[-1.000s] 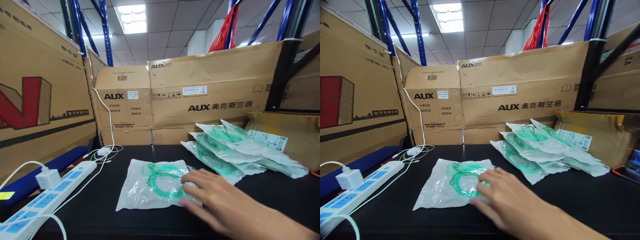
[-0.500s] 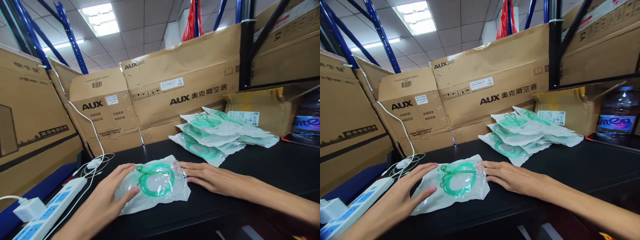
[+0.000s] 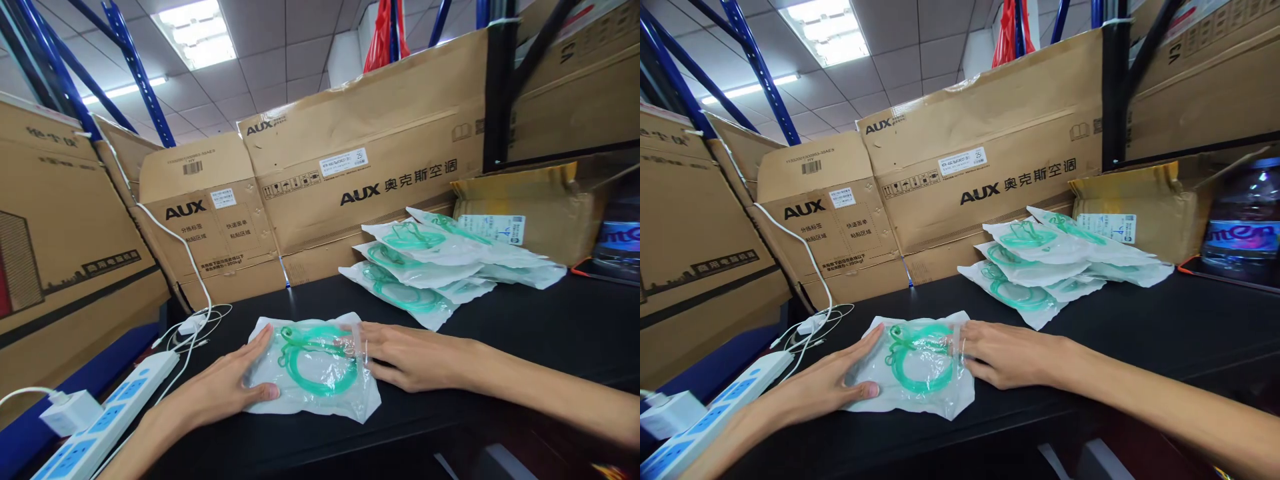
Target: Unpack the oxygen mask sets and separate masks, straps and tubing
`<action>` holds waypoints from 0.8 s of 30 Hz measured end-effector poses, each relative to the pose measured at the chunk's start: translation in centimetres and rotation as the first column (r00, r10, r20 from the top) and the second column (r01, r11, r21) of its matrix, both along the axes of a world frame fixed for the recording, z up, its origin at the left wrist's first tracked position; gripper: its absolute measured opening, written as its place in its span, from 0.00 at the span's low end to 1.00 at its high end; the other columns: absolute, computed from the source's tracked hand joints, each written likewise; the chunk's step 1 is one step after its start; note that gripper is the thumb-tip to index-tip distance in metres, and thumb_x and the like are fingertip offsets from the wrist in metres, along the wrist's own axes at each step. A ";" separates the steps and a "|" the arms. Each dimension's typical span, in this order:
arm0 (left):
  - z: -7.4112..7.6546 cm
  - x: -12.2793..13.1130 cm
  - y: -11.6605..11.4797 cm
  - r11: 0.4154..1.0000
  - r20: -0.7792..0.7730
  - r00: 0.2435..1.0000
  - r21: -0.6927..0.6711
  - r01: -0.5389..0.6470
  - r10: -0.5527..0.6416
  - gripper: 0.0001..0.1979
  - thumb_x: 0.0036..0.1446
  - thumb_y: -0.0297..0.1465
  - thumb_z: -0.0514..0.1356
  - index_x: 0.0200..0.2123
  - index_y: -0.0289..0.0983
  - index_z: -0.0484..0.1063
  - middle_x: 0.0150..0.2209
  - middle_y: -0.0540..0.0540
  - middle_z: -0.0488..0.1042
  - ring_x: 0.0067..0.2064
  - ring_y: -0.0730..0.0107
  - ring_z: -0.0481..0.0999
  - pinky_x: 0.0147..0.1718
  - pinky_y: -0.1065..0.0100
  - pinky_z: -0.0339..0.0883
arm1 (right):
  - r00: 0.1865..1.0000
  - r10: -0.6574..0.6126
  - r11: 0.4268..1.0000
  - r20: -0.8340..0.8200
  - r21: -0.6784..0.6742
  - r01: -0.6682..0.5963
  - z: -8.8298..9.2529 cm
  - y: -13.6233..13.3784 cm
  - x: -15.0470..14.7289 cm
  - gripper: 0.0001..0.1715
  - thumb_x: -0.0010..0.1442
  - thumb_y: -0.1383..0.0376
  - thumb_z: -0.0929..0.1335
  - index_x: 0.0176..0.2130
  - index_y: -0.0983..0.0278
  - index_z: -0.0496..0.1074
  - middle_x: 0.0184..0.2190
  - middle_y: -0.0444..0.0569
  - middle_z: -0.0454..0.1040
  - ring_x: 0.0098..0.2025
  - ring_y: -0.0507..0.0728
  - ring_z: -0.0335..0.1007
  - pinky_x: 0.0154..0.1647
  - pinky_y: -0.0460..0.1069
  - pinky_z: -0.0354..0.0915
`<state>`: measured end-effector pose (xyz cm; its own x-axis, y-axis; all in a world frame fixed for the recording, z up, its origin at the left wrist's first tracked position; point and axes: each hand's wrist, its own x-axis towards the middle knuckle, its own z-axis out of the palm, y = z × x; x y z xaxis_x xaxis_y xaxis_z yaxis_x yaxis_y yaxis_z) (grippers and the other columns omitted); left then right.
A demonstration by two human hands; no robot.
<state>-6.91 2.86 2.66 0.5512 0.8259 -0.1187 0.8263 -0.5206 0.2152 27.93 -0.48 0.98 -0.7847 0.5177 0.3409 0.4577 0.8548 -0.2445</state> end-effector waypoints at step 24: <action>-0.6 3.0 2.2 0.995 0.022 0.995 0.022 0.093 -0.094 0.39 0.64 0.58 0.47 0.72 0.52 0.40 0.73 0.51 0.34 0.73 0.52 0.38 0.70 0.44 0.33 | 0.828 -0.561 0.826 -0.005 -0.075 0.559 -0.8 -3.1 2.4 0.37 0.68 0.44 0.60 0.69 0.54 0.58 0.70 0.51 0.57 0.69 0.67 0.56 0.67 0.65 0.57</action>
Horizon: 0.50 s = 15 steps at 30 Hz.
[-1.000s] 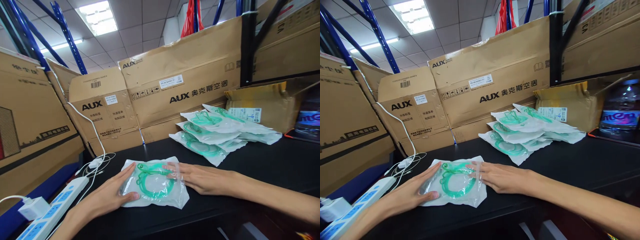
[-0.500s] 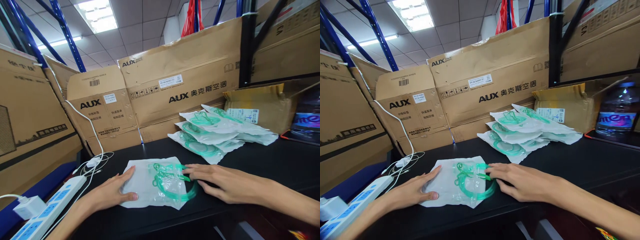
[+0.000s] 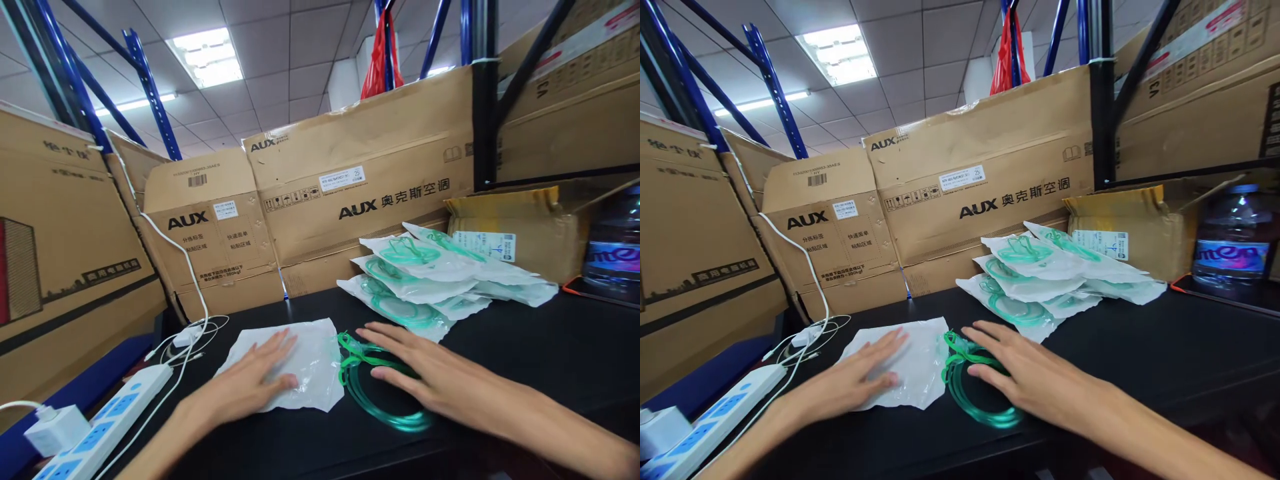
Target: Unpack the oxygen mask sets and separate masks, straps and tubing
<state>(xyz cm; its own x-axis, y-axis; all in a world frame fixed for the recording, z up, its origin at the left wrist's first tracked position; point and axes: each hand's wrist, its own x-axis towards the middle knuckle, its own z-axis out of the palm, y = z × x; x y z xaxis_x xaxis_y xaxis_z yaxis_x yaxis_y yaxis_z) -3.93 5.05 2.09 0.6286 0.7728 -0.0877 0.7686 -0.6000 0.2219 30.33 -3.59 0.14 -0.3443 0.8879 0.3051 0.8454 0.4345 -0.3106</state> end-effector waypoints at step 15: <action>-1.2 5.8 6.3 1.000 -0.071 0.998 -0.010 -0.001 0.000 0.35 0.67 0.52 0.41 0.72 0.45 0.49 0.74 0.46 0.40 0.74 0.54 0.42 0.68 0.43 0.38 | 1.000 0.016 0.994 -0.006 0.104 -0.016 -2.1 -1.9 1.1 0.28 0.72 0.59 0.56 0.64 0.62 0.69 0.66 0.57 0.65 0.68 0.68 0.57 0.65 0.64 0.61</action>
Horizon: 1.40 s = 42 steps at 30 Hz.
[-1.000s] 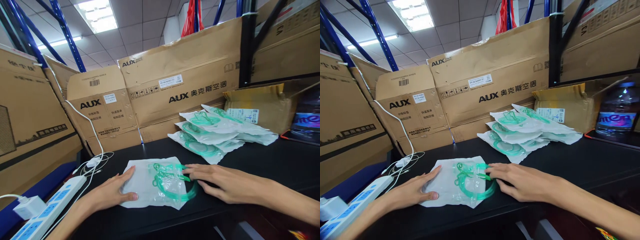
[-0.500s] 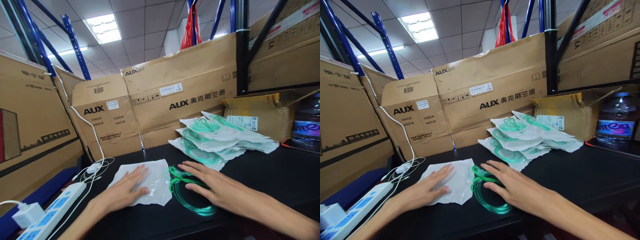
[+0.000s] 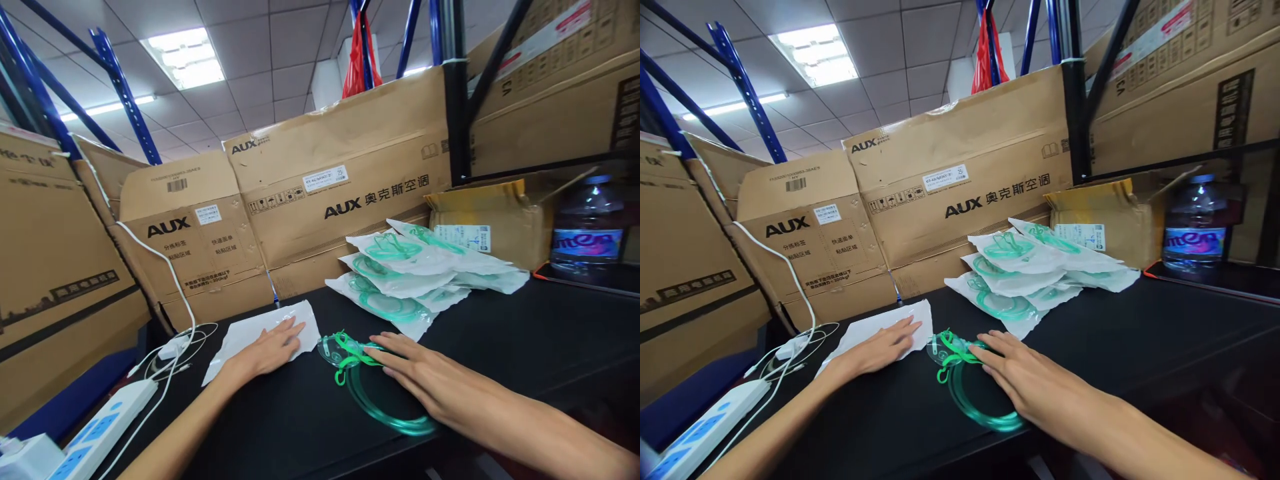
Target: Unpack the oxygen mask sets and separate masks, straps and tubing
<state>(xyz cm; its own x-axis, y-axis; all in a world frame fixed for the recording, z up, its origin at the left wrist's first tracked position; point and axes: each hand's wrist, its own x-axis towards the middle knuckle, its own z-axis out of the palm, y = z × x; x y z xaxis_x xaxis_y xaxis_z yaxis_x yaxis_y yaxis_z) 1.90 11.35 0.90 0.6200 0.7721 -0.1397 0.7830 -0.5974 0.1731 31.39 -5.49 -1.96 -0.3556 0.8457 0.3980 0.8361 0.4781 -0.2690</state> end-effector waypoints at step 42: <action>2.5 -1.9 -3.4 0.870 0.441 0.897 -0.452 0.197 0.026 0.19 0.61 0.47 0.60 0.46 0.40 0.79 0.45 0.48 0.79 0.49 0.61 0.74 0.49 0.66 0.63 | 0.957 0.290 0.951 -0.016 -0.106 -0.290 2.7 8.6 -7.5 0.08 0.70 0.63 0.63 0.45 0.62 0.69 0.36 0.49 0.73 0.41 0.57 0.70 0.40 0.50 0.61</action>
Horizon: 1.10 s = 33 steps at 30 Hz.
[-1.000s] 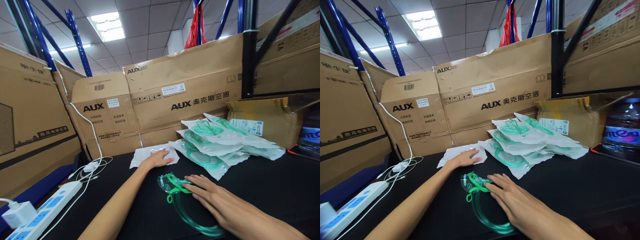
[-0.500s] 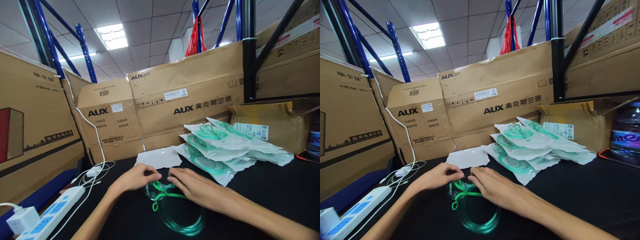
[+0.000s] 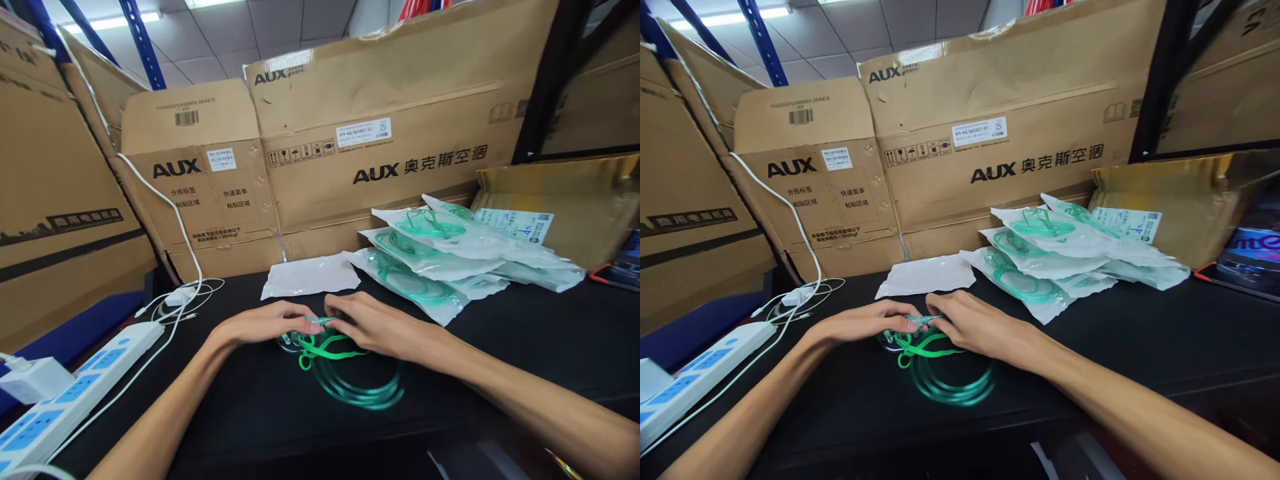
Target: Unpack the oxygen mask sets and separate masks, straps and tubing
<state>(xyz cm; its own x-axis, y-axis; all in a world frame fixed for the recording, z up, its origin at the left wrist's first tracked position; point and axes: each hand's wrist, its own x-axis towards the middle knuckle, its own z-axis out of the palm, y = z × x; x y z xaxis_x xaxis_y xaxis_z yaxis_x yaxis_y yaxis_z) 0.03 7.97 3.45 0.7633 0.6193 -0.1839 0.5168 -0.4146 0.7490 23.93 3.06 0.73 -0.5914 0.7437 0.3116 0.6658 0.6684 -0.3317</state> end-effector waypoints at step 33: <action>-1.0 0.0 -2.9 0.900 0.036 0.995 0.425 -0.098 0.092 0.16 0.69 0.41 0.50 0.37 0.39 0.71 0.39 0.49 0.73 0.42 0.66 0.72 0.45 0.67 0.63 | 0.973 0.034 0.979 0.230 0.188 -0.079 1.2 -0.7 -0.8 0.15 0.72 0.61 0.60 0.43 0.62 0.73 0.30 0.49 0.76 0.35 0.59 0.71 0.41 0.52 0.60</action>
<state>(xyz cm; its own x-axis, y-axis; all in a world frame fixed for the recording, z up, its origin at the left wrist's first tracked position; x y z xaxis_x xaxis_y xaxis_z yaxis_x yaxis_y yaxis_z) 0.07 5.07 2.45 0.6975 0.7058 0.1240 0.5602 -0.6449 0.5199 23.13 2.37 1.89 -0.7021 0.6451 0.3016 0.6673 0.7438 -0.0375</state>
